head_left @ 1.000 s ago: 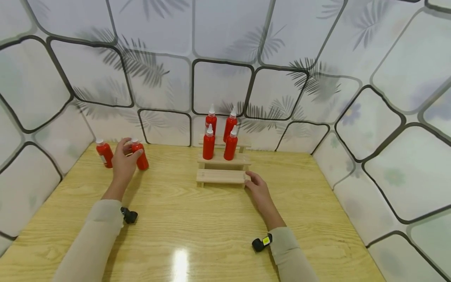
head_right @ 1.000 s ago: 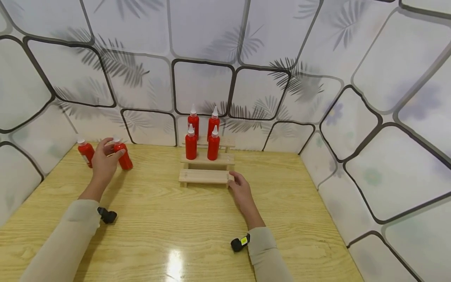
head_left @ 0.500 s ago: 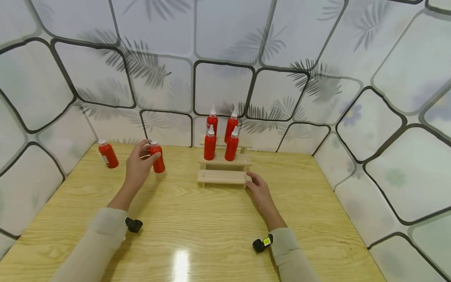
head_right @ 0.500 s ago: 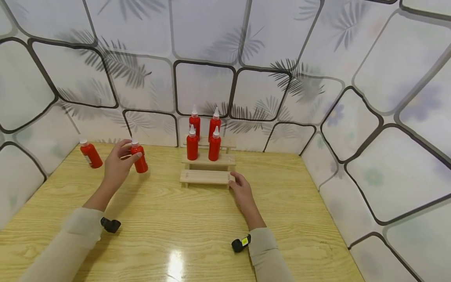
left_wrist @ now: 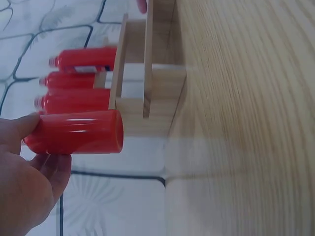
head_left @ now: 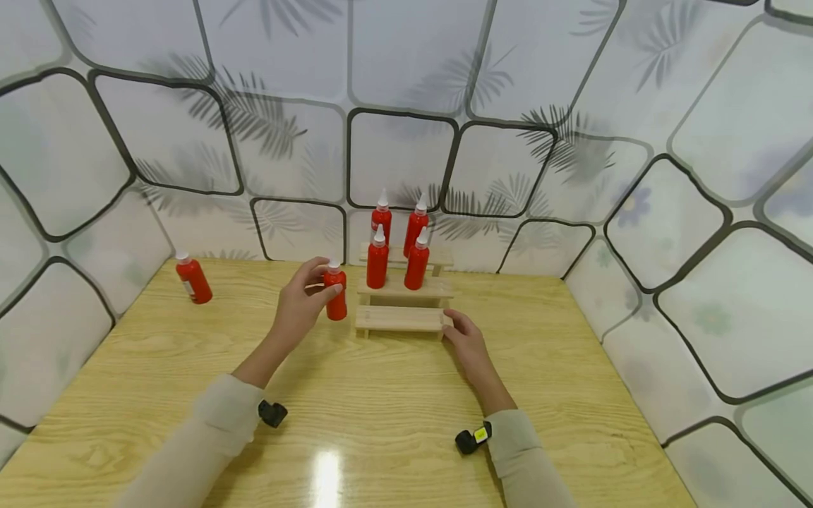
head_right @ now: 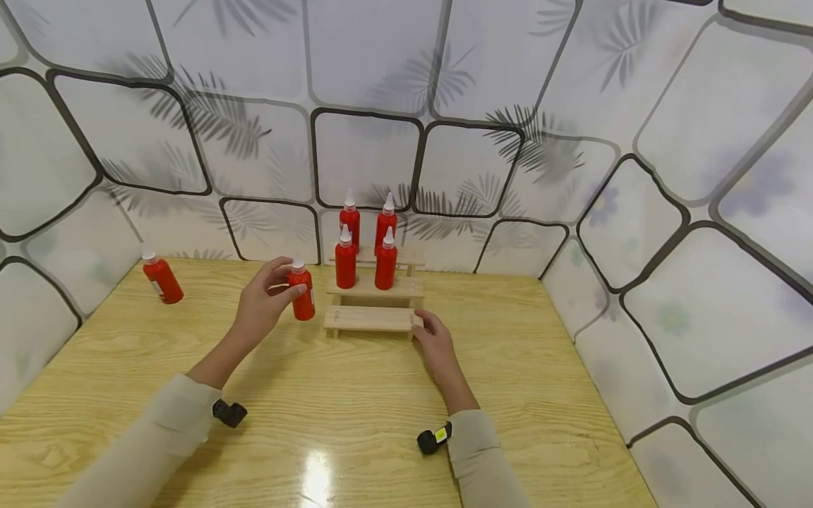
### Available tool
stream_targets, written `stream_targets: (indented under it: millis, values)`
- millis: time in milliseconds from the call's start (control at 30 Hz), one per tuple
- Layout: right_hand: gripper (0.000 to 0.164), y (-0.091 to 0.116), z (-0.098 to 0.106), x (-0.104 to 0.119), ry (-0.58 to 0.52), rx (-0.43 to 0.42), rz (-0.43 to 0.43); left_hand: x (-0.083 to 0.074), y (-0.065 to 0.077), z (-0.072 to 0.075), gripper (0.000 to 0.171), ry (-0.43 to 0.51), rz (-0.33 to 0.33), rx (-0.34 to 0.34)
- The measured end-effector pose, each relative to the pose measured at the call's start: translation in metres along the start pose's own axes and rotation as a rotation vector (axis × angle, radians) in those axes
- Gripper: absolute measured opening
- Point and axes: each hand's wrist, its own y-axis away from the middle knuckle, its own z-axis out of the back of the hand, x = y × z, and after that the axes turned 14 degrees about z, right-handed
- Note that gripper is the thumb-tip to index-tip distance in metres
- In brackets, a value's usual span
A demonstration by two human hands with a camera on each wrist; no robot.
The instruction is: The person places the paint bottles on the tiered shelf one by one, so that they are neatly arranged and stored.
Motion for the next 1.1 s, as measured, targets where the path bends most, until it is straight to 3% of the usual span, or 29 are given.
stream_targets:
  millis: [233, 533, 700, 933, 1100]
  values:
    - [0.044, -0.01, 0.001, -0.031, -0.026, -0.026, 0.006, -0.007, -0.001, -0.028, 0.05, 0.031, 0.005, 0.078]
    - [0.041, -0.007, 0.001, -0.035, 0.002, -0.05, 0.033, -0.01, -0.005, -0.055, 0.049, 0.05, 0.009, 0.137]
    - [0.042, -0.007, 0.0, -0.03, -0.02, -0.031, 0.016, -0.005, -0.005, -0.06, 0.048, 0.027, 0.019, 0.161]
    - [0.043, 0.0, -0.003, -0.001, 0.018, -0.006, 0.017, 0.0, -0.005, -0.06, 0.048, 0.038, 0.01, 0.148]
    - [0.043, -0.003, 0.0, -0.007, -0.004, -0.012, 0.018, 0.002, -0.006, -0.063, 0.045, 0.046, 0.008, 0.154]
